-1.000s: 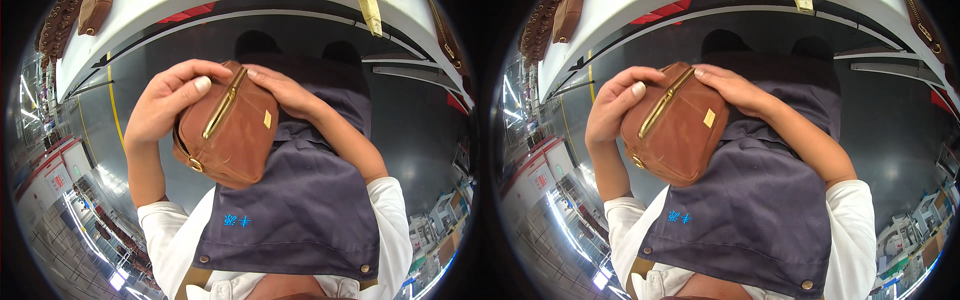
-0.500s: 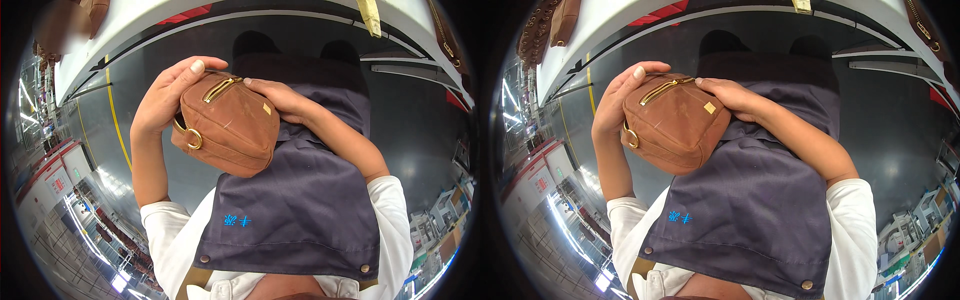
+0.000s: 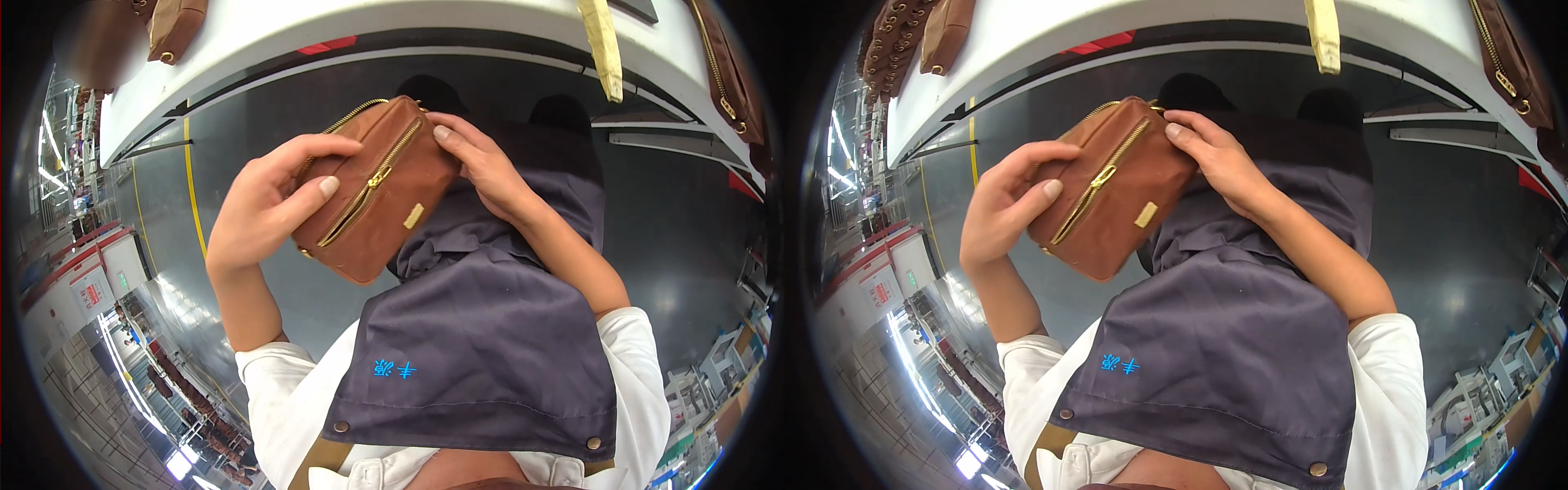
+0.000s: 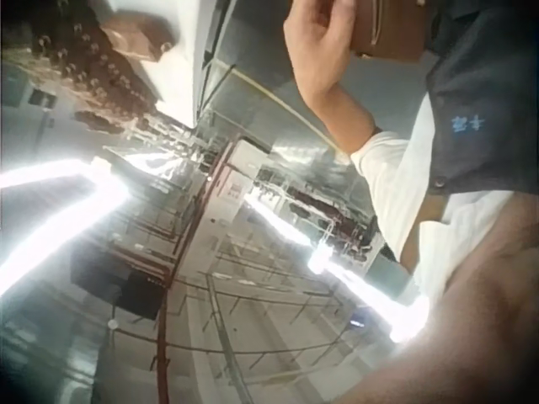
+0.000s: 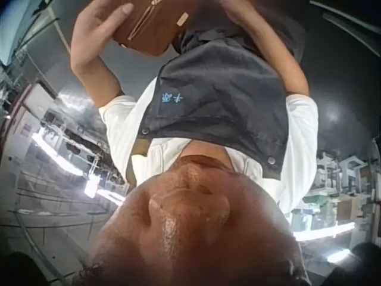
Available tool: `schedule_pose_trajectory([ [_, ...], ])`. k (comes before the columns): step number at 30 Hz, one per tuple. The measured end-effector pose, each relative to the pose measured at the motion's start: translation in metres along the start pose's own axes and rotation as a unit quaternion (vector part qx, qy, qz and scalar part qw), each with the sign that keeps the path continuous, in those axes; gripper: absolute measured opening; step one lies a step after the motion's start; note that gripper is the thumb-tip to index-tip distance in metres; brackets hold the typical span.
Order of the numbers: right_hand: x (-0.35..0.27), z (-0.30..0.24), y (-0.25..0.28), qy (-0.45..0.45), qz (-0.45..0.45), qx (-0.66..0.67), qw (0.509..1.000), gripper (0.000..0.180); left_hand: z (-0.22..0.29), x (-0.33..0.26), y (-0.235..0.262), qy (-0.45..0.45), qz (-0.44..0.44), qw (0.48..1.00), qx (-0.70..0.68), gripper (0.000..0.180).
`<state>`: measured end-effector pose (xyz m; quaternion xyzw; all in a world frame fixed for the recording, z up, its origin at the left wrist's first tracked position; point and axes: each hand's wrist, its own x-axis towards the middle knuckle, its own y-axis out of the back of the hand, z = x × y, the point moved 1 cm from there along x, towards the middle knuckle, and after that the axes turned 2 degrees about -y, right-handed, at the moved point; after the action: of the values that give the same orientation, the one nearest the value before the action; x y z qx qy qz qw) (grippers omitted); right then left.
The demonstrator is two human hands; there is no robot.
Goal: Assembling leather bags by installing hardware and trimming zippers.
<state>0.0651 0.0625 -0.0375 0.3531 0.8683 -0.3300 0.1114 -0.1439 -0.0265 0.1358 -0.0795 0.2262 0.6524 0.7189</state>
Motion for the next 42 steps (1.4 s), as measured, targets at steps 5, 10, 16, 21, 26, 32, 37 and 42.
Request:
schedule_pose_trajectory([
  [5, -0.004, 0.001, 0.018, -0.054, 0.007, -0.011, 0.998, 0.032, 0.04, -0.024, 0.02, -0.166, 0.249, 0.935, 0.193, 0.026],
  [10, -0.006, 0.017, 0.028, -0.116, 0.025, -0.023, 0.993, 0.021, 0.074, -0.012, 0.077, -0.289, 0.414, 0.842, 0.191, 0.027],
  [16, -0.003, 0.019, 0.032, -0.097, 0.016, -0.023, 0.995, 0.019, 0.104, 0.02, 0.165, -0.339, 0.464, 0.795, 0.195, 0.029],
  [21, -0.004, 0.012, 0.03, -0.119, 0.047, -0.034, 0.991, 0.019, 0.084, 0.082, 0.245, -0.179, 0.403, 0.822, 0.361, 0.027],
  [26, -0.037, -0.032, 0.046, -0.093, -0.014, -0.185, 0.978, 0.027, 0.029, 0.119, 0.289, -0.252, 0.515, 0.742, 0.347, 0.024],
  [32, -0.125, -0.169, 0.072, 0.063, -0.17, -0.482, 0.857, 0.036, 0.039, 0.128, 0.186, -0.337, 0.615, 0.514, 0.494, 0.021],
  [37, -0.159, -0.276, 0.067, 0.222, 0.019, -0.522, 0.823, 0.021, 0.015, 0.161, 0.045, -0.402, 0.447, 0.725, 0.337, 0.024],
  [42, -0.093, -0.352, 0.084, 0.216, 0.255, -0.683, 0.65, 0.02, -0.005, 0.171, 0.007, -0.36, 0.542, 0.647, 0.397, 0.024],
])
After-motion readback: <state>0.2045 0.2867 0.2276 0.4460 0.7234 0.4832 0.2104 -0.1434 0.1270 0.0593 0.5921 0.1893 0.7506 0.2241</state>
